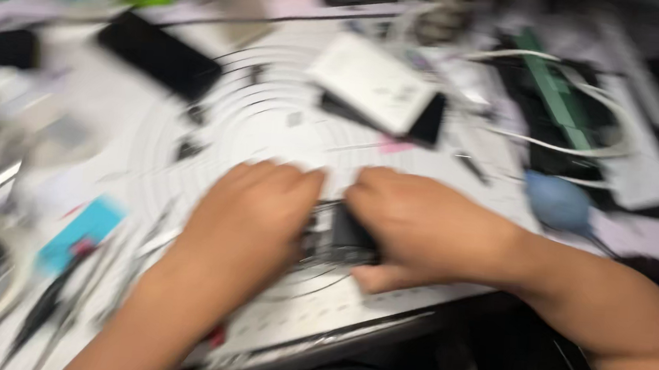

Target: The person repairs a disassembled smartphone at a workbench. They handle the phone frame and internal components, use a blue air blower to blow dust off the internals, press components into the frame, and use a screwdriver to work on the phone near the end.

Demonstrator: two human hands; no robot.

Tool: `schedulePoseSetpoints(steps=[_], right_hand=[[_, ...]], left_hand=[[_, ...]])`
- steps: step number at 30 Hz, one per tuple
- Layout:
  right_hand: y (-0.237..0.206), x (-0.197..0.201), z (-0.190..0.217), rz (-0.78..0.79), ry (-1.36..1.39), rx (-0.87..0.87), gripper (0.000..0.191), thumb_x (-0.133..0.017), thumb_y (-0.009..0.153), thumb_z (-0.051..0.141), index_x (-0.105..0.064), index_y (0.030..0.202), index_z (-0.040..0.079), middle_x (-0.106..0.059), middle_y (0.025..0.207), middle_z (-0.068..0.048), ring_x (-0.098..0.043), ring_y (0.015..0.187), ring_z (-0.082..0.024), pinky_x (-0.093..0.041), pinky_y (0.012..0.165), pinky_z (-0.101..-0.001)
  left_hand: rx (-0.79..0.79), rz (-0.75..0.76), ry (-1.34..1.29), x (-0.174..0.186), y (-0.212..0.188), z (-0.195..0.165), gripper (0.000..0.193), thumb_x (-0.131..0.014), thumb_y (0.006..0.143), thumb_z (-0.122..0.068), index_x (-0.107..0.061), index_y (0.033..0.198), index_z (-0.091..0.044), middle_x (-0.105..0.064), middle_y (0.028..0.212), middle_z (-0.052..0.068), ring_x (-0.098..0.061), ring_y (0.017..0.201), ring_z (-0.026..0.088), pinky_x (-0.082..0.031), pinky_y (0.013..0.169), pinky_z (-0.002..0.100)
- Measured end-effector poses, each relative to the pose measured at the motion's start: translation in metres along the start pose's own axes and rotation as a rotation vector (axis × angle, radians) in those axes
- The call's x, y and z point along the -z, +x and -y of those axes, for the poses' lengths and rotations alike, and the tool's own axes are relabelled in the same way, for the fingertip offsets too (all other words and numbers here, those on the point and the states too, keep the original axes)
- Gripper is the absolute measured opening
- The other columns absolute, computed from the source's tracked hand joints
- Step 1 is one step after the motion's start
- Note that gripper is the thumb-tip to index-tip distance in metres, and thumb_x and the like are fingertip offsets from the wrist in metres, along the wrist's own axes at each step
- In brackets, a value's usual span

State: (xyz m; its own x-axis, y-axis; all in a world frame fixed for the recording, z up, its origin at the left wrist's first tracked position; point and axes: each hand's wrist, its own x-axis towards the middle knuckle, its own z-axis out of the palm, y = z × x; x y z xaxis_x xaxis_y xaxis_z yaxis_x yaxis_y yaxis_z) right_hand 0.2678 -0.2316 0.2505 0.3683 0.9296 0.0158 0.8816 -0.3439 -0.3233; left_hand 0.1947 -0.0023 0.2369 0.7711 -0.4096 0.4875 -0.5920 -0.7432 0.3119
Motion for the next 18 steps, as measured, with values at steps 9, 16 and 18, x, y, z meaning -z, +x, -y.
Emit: schedulePoseSetpoints(steps=[9, 16, 18], right_hand=[[-0.016, 0.0, -0.008, -0.107, 0.024, 0.066, 0.052, -0.083, 0.065, 0.038, -0.065, 0.089, -0.004, -0.062, 0.093, -0.017, -0.063, 0.09, -0.035, -0.053, 0.074, -0.0451], [-0.029, -0.004, -0.005, -0.487, 0.059, 0.143, 0.029, -0.071, 0.092, 0.028, -0.067, 0.098, 0.0, -0.063, 0.097, -0.013, -0.064, 0.09, -0.03, -0.054, 0.081, -0.041], [-0.028, -0.005, 0.003, -0.706, -0.002, 0.191, 0.025, -0.069, 0.092, 0.026, -0.066, 0.102, 0.003, -0.061, 0.103, -0.011, -0.061, 0.097, -0.03, -0.05, 0.086, -0.0446]], left_hand=[[0.017, 0.022, 0.078, -0.041, -0.002, 0.002, 0.034, -0.07, 0.072, -0.002, -0.073, 0.106, 0.0, -0.073, 0.097, 0.015, -0.071, 0.09, 0.03, -0.056, 0.079, 0.038], [0.618, -0.053, -0.031, -0.099, -0.051, 0.055, 0.022, -0.073, 0.091, -0.025, -0.077, 0.098, -0.005, -0.071, 0.08, 0.011, -0.073, 0.078, 0.022, -0.058, 0.074, 0.031], [0.683, -0.083, -0.067, -0.108, -0.053, 0.067, 0.022, -0.073, 0.09, -0.025, -0.076, 0.099, -0.005, -0.071, 0.08, 0.011, -0.073, 0.078, 0.022, -0.058, 0.074, 0.031]])
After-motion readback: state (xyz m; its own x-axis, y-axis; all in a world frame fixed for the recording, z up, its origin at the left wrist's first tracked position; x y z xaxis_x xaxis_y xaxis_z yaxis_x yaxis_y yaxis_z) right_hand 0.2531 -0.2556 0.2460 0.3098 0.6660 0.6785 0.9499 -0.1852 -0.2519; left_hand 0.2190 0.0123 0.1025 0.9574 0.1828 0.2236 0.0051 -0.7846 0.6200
